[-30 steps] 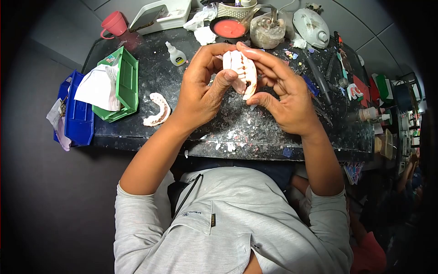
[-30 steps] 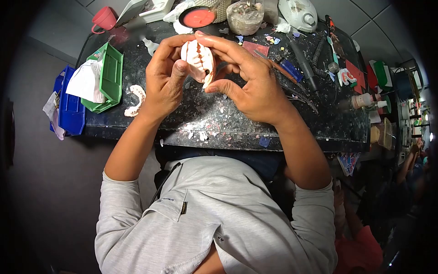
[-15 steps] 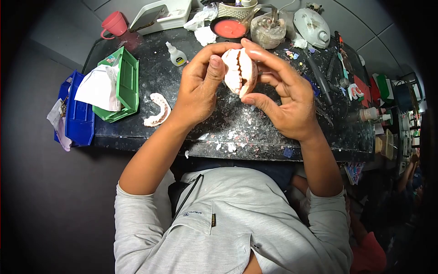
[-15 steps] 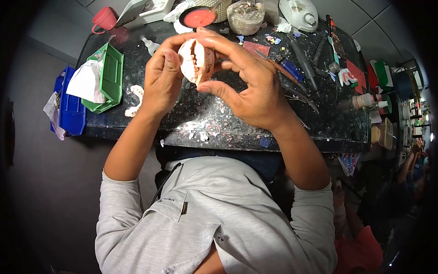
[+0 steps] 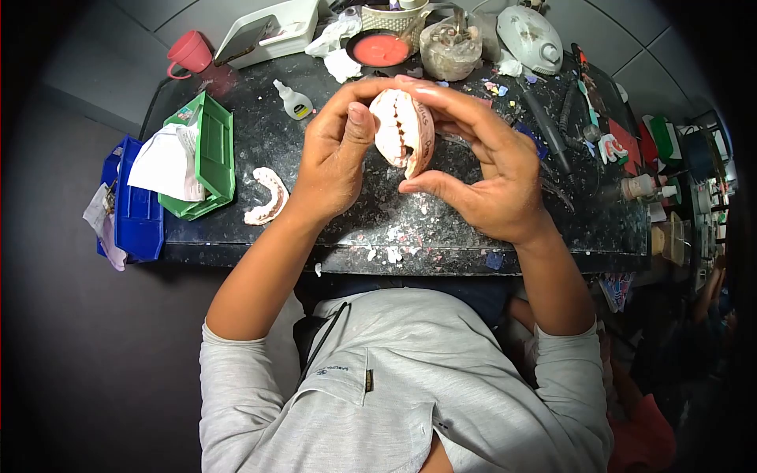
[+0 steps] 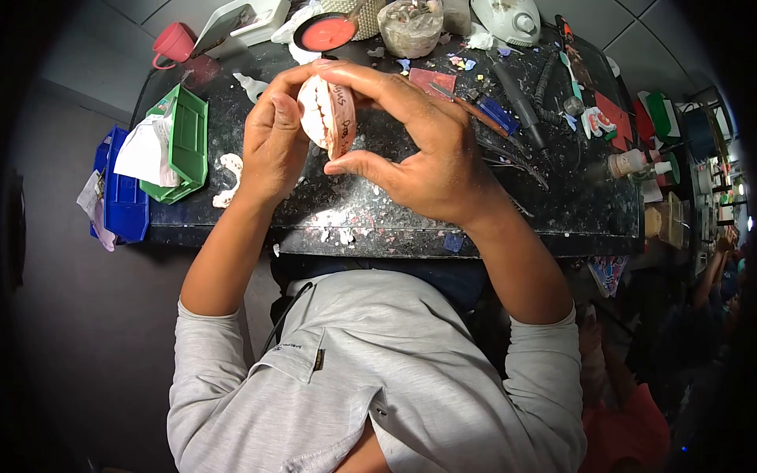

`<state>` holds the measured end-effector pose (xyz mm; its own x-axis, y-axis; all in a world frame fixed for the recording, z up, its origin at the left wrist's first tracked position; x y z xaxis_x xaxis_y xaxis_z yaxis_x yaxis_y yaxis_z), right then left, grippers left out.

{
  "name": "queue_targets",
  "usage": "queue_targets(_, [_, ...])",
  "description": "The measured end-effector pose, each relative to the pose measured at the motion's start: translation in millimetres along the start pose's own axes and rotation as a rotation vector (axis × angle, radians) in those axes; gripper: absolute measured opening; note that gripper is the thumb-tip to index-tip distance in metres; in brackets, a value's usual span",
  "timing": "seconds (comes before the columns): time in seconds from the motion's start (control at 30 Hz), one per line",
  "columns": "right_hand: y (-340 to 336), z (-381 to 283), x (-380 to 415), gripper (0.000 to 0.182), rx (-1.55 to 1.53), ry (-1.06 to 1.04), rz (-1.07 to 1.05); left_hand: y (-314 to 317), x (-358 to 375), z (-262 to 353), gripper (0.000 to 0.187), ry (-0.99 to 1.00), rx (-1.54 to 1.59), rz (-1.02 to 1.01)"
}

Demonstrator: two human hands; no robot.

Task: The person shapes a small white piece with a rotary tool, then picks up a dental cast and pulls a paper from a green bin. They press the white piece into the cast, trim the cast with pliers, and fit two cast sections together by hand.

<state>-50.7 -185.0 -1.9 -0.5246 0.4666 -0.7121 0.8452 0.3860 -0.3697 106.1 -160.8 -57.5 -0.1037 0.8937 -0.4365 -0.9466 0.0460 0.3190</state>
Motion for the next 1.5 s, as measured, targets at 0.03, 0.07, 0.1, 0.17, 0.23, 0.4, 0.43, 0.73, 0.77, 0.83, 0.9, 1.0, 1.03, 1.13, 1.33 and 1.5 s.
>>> queue_targets(0.03, [1.1, 0.7, 0.5, 0.07, 0.017, 0.01, -0.008, -0.7, 0.4, -1.5, 0.056, -0.02, 0.001, 0.006])
queue_targets(0.07, [2.0, 1.7, 1.0, 0.069, 0.035, 0.02, -0.016, -1.2, 0.4, -2.1, 0.056, -0.02, 0.001, 0.007])
queue_targets(0.1, [2.5, 2.3, 1.2, 0.069, 0.035, 0.02, -0.017, -1.9, 0.1, -2.4, 0.055, -0.01, -0.005, 0.004])
queue_targets(0.17, [3.2, 4.4, 0.8, 0.068, 0.028, 0.026, -0.018, -2.5, -0.3, -1.8, 0.055, 0.001, -0.012, 0.003])
queue_targets(0.23, [2.4, 2.4, -0.3, 0.067, 0.059, 0.022, -0.03, -1.9, 0.1, -1.8, 0.054, 0.001, -0.008, -0.003])
queue_targets(0.4, [2.5, 0.5, -1.6, 0.066, 0.086, 0.025, -0.047, 3.2, -0.3, 5.7, 0.052, 0.043, -0.038, -0.033])
queue_targets(0.43, [3.2, 2.2, -1.1, 0.065, 0.051, 0.04, -0.032, 5.2, -0.3, 9.5, 0.051, 0.073, -0.066, -0.046])
queue_targets(0.73, [4.8, 6.5, 1.3, 0.063, 0.059, 0.02, -0.024, 4.4, 2.2, 9.1, 0.065, 0.053, -0.202, -0.084])
queue_targets(0.77, [4.4, 6.9, 1.5, 0.062, 0.041, 0.022, -0.011, 5.3, 2.0, 9.3, 0.065, 0.054, -0.202, -0.083])
queue_targets(0.83, [5.2, 8.4, 2.6, 0.062, 0.04, 0.019, -0.005, 6.3, 2.3, 10.4, 0.063, 0.069, -0.182, -0.059])
queue_targets(0.9, [4.9, 8.4, 2.3, 0.061, 0.036, 0.011, -0.002, 5.5, 1.1, 9.7, 0.063, 0.107, -0.222, -0.044])
queue_targets(1.0, [6.0, 1.0, 2.3, 0.06, 0.253, -0.067, -0.009, 3.7, 3.4, 14.5, 0.063, 0.122, -0.352, -0.026])
queue_targets(1.03, [6.5, -0.6, 3.2, 0.059, 0.289, -0.074, 0.012, 4.2, 4.3, 14.3, 0.063, 0.098, -0.441, -0.025])
queue_targets(1.13, [9.4, -3.3, 4.3, 0.057, 0.38, -0.117, 0.06, 10.7, 10.0, 8.3, 0.073, 0.118, -0.424, -0.035])
queue_targets(1.33, [15.8, -9.7, 9.2, 0.054, 0.533, -0.235, 0.109, 21.8, 11.0, 22.9, 0.084, 0.244, -0.567, -0.054])
queue_targets(1.5, [24.6, -17.9, 11.5, 0.056, 0.566, -0.227, 0.078, 11.7, 12.2, 10.8, 0.062, 0.097, -0.431, 0.043])
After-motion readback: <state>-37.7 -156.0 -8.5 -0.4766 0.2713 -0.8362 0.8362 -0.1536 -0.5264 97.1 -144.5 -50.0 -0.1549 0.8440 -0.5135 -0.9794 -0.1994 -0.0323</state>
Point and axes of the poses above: each hand's wrist, its own x-axis away from the middle knuckle, its own y-axis out of the palm, z = x × y, the point moved 8 cm from there along -x, towards the middle knuckle, and after that the axes turned 11 degrees about x, right-handed, at the moved point
